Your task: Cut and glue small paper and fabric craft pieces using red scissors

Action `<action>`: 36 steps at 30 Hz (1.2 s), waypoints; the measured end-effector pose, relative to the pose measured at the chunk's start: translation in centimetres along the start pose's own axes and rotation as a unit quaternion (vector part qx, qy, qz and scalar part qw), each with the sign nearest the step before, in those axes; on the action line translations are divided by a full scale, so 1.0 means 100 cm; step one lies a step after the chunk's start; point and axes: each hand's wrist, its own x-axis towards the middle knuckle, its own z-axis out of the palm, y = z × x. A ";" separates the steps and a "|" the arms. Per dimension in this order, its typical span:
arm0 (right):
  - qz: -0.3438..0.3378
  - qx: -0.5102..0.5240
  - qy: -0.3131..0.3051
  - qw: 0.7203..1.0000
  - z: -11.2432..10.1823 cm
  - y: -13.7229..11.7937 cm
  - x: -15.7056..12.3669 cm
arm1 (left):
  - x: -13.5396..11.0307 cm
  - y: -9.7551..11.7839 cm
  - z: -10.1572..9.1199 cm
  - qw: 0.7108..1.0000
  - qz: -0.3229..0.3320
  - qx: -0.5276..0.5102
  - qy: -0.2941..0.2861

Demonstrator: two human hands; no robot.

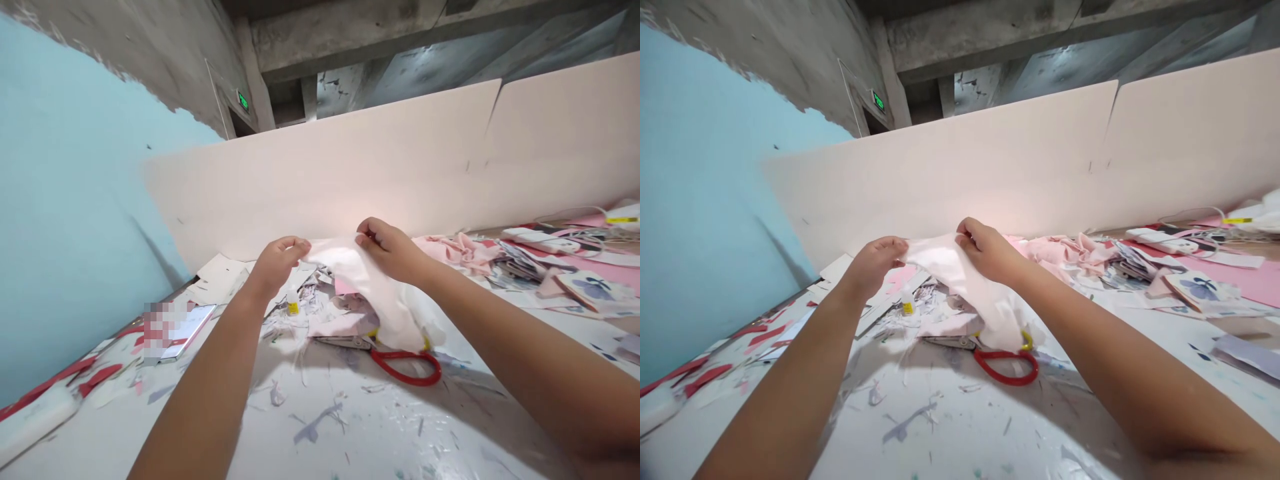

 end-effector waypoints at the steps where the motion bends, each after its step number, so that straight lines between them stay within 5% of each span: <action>1: -0.011 -0.016 0.002 1.000 -0.002 -0.002 -0.001 | 0.000 0.002 0.002 0.998 -0.011 -0.061 -0.020; 4: -0.024 -0.048 -0.015 0.998 -0.007 -0.008 -0.003 | -0.002 0.008 0.010 0.974 -0.034 -0.219 -0.054; 7: -0.007 -0.059 -0.028 0.998 -0.009 -0.010 -0.004 | -0.006 0.013 0.017 0.959 -0.042 -0.273 -0.072; 13: 0.020 -0.045 -0.024 0.999 -0.012 -0.008 -0.002 | -0.012 0.012 0.015 0.978 0.000 -0.168 -0.125; 19: 0.077 -0.023 -0.133 0.988 -0.032 -0.001 0.000 | -0.005 0.004 0.007 1.000 0.016 -0.006 0.001; 28: 0.152 0.152 -0.253 0.943 -0.052 0.027 0.001 | -0.008 0.009 0.016 0.980 0.108 0.081 0.146; 32: 0.160 0.173 -0.312 0.920 -0.055 0.030 0.002 | -0.011 0.012 0.019 0.973 0.129 0.088 0.170; 36: 0.168 0.057 -0.345 0.922 -0.060 0.039 0.002 | -0.009 0.012 0.015 0.974 0.130 0.083 0.169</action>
